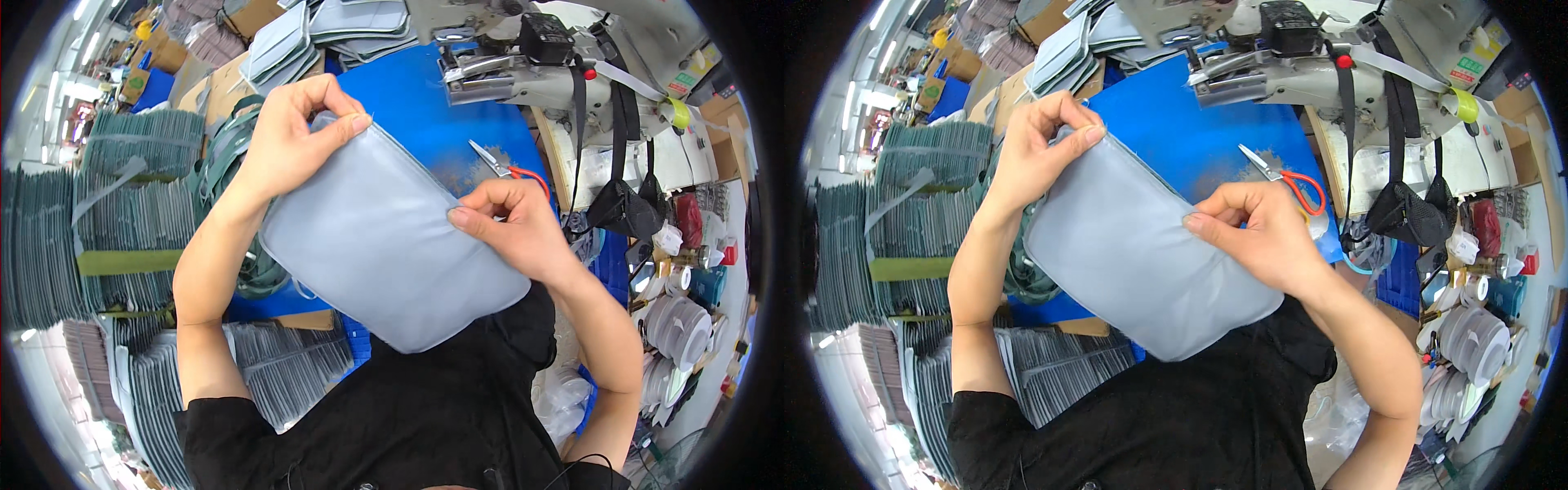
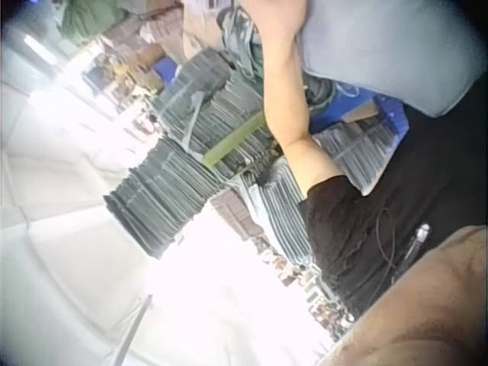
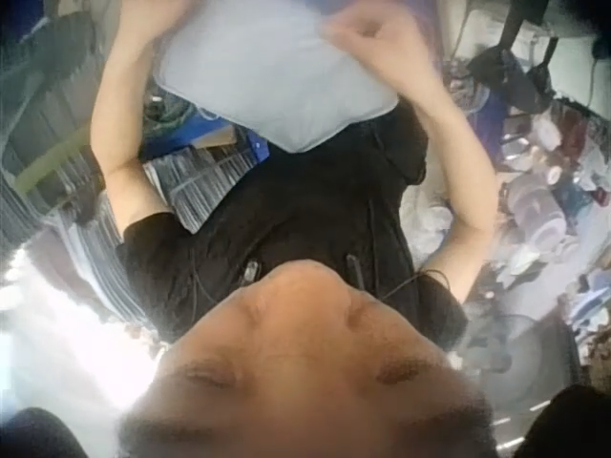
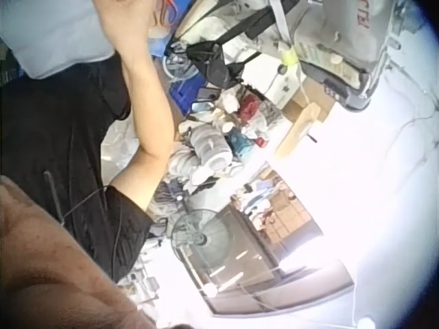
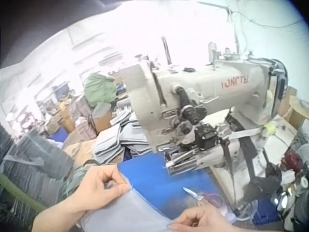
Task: Sewing fabric components and mesh pockets to assemble small bags using an industrial sewing machine.
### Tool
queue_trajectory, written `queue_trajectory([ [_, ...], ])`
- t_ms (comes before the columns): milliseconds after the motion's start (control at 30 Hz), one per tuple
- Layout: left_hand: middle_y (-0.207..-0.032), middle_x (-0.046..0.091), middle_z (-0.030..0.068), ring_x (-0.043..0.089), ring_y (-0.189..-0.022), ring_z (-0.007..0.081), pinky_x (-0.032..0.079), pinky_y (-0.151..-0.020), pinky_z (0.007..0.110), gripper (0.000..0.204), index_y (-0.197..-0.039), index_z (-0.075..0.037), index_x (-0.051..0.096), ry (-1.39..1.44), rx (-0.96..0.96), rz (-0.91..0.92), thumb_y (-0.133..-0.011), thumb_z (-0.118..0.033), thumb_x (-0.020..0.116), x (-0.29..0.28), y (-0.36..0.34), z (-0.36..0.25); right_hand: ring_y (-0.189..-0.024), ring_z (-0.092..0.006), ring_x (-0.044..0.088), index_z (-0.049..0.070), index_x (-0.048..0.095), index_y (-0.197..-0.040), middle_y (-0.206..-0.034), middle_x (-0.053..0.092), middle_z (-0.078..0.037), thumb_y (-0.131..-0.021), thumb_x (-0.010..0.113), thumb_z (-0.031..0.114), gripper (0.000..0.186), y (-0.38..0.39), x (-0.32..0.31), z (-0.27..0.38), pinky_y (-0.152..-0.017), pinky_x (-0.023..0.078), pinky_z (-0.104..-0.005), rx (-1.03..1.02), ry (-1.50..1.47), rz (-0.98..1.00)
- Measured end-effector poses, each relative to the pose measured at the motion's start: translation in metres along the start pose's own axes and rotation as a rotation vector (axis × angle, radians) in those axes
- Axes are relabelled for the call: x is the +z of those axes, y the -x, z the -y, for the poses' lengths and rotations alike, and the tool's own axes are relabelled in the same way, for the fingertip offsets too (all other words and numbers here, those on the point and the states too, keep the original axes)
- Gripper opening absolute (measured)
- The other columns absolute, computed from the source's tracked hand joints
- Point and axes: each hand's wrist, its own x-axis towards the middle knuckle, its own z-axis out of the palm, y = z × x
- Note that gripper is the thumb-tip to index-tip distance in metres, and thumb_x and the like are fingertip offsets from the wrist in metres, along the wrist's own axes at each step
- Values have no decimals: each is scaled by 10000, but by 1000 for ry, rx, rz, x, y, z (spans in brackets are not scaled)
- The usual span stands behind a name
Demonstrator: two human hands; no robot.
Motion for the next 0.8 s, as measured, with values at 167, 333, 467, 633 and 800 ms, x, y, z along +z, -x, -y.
queue_trajectory([
  [167, -862, 700, 23, 597, -845, 79, 463, -782, 256, 217, -854, -26, 661, -68, -41, 139, -902, -179, 807, 6, -65, 22, -687, -4, 568, 7, 742, -926, -801, 708, 19, -945, 779, 126, 127, -17, 9, -14, -635, 461, -197, 67, -352, -140],
  [333, -758, 617, -4, 502, -715, 69, 419, -635, 271, 241, -863, 12, 681, 1, -121, 136, -884, -192, 808, 7, -104, 47, -698, -13, 596, 5, 742, -928, -811, 721, -1, -951, 773, 145, 145, -41, 5, -14, -641, 476, -201, 40, -368, -220],
  [467, -866, 706, 13, 569, -796, 69, 479, -722, 263, 171, -976, 39, 718, -120, -25, 102, -905, -111, 756, 9, -116, 43, -694, -20, 601, -3, 752, -957, -815, 726, -11, -952, 772, 151, 156, -49, 4, -1, -650, 483, -201, 88, -449, -259],
  [633, -1018, 760, 40, 615, -909, 76, 512, -829, 262, 221, -1112, 52, 720, -98, 81, 93, -915, -49, 718, 10, -127, 41, -686, -24, 606, -13, 757, -988, -825, 732, -19, -949, 772, 147, 165, -56, -1, -4, -646, 488, -202, 62, -429, -300],
  [800, -1069, 751, 56, 630, -952, 97, 512, -845, 275, 299, -1195, 28, 692, -316, -53, 161, -910, -59, 725, 6, -137, 39, -681, -29, 608, -25, 755, -1010, -829, 732, -19, -948, 772, 154, 191, -61, -3, 1, -645, 490, -197, 87, -463, -306],
])
